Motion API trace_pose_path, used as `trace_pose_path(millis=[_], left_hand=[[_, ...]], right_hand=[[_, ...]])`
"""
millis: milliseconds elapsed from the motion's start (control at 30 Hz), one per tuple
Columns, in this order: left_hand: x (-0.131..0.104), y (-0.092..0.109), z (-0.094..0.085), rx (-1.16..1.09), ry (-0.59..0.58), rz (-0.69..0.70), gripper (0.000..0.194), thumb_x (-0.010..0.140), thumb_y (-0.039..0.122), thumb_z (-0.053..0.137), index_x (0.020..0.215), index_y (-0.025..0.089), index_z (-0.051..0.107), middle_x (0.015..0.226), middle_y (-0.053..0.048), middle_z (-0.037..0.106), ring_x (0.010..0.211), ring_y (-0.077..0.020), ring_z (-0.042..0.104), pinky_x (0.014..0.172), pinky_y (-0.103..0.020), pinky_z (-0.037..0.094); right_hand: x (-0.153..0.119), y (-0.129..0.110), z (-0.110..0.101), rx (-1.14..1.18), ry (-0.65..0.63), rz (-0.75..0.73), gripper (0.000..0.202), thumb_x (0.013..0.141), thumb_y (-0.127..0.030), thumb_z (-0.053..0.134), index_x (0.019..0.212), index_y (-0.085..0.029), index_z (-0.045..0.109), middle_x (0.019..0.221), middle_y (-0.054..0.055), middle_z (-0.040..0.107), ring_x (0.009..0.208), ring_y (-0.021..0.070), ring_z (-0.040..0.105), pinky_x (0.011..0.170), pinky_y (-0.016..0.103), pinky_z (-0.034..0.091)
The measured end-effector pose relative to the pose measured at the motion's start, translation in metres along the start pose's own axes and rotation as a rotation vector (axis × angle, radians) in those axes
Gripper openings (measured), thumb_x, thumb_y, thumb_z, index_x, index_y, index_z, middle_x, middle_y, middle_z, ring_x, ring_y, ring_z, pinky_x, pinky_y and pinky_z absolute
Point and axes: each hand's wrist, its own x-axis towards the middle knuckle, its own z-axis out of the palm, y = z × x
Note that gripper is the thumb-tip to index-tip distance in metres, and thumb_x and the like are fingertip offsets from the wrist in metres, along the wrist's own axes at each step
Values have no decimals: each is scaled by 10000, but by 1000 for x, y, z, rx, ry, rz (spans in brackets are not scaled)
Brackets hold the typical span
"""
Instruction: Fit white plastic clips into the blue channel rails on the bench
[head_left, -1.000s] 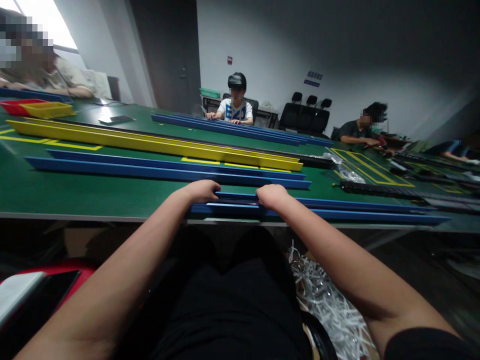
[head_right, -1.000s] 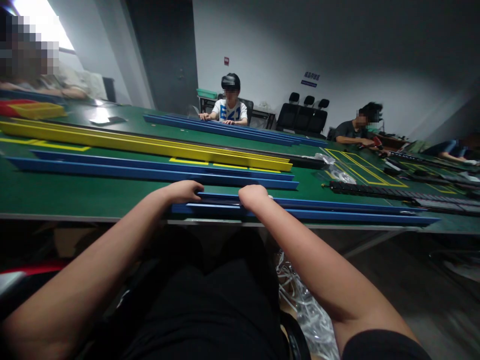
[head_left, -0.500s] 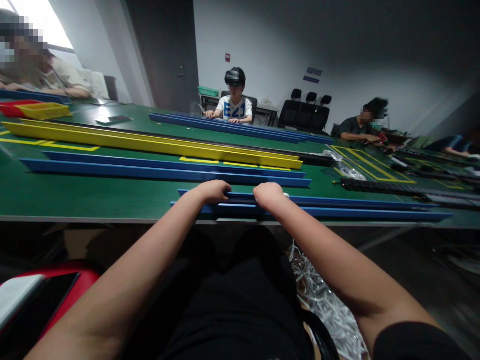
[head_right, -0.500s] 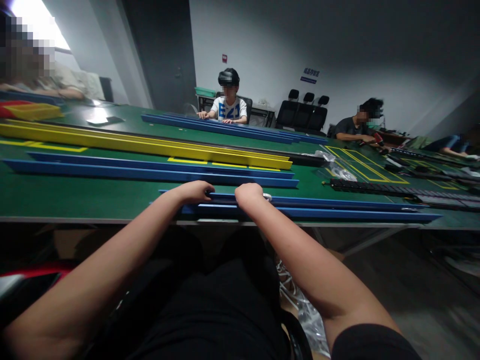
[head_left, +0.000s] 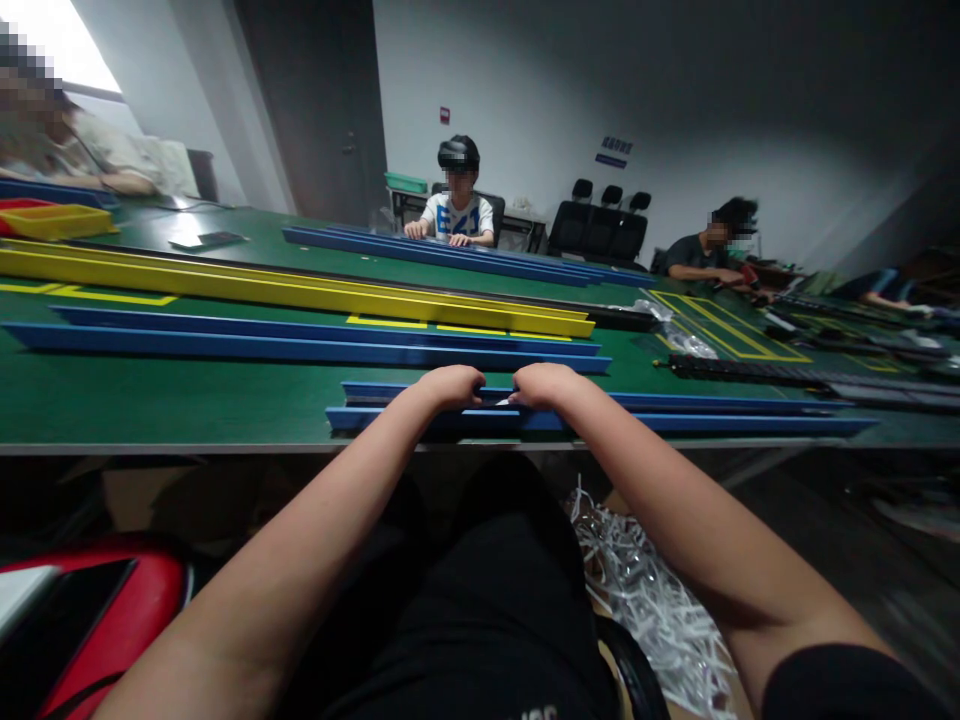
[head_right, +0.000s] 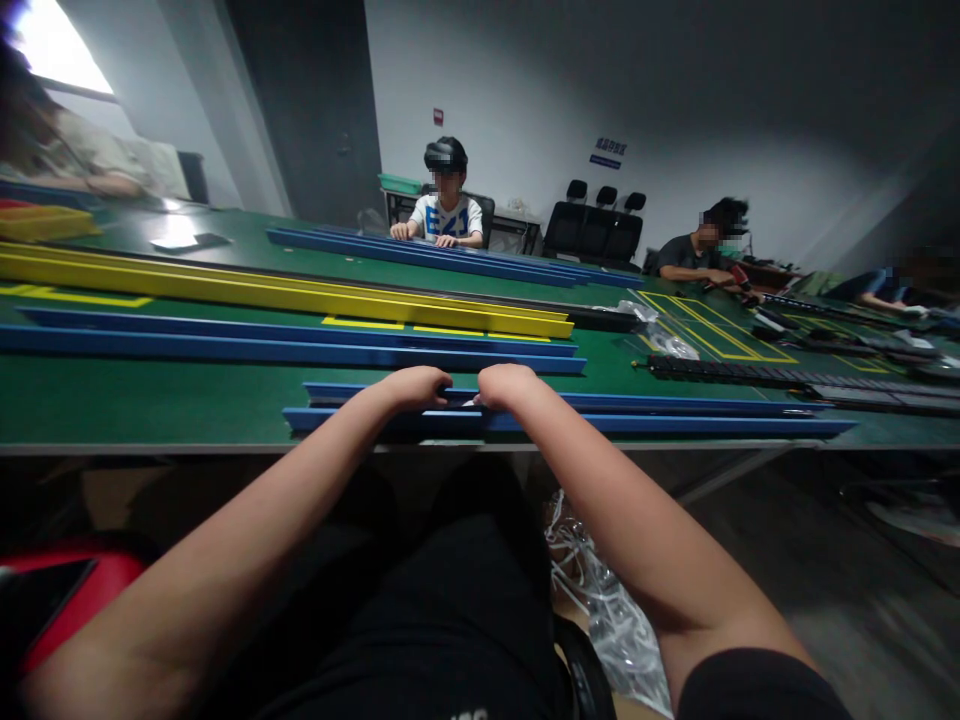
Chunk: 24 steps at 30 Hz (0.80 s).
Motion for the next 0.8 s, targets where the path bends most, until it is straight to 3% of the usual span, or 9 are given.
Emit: trace_pose_path(millis=[167,300,433,600,800], left_hand=[[-2,-1,-1,-16,-5,-34,326,746,449,599,998,264,691,931,-47,729,799,-202,644,623,-262,413],[-3,-3,0,-24,5,-40,323,752,451,601,1009,278,693,974,-46,730,837,-210,647,649,-267,427],[-2,-3,1,-25,11,-45,312,753,455,608,997,278,692,974,-43,732,835,-201,648,643,-261,423],[-1,-3,1,-30,12,-42,301,746,452,609,972,270,688,946,-44,732,806,-196,643,609,-262,401],[3,1,0,-13,-11,-31,280,742,436,609,939,254,686,902,-46,726,793,-193,639,619,-262,404]], right_hand=[[-9,17,-2,-56,-14,37,438,824,-502,632,1068,-151,733,1110,186,701,1044,320,653,852,389,508],[-10,10,6,-72,-30,112,323,787,-300,678,1069,-156,743,1119,187,700,1036,329,660,841,415,521],[-8,1,12,-60,-3,179,377,772,-138,631,1138,-146,724,1160,205,685,1081,323,648,862,403,524],[-6,-4,17,-29,67,219,334,839,-144,561,1129,-136,727,1170,211,679,1068,315,658,865,407,531],[-3,-8,18,-19,70,239,339,833,-140,557,1128,-127,725,1177,224,671,1077,326,654,840,423,541]])
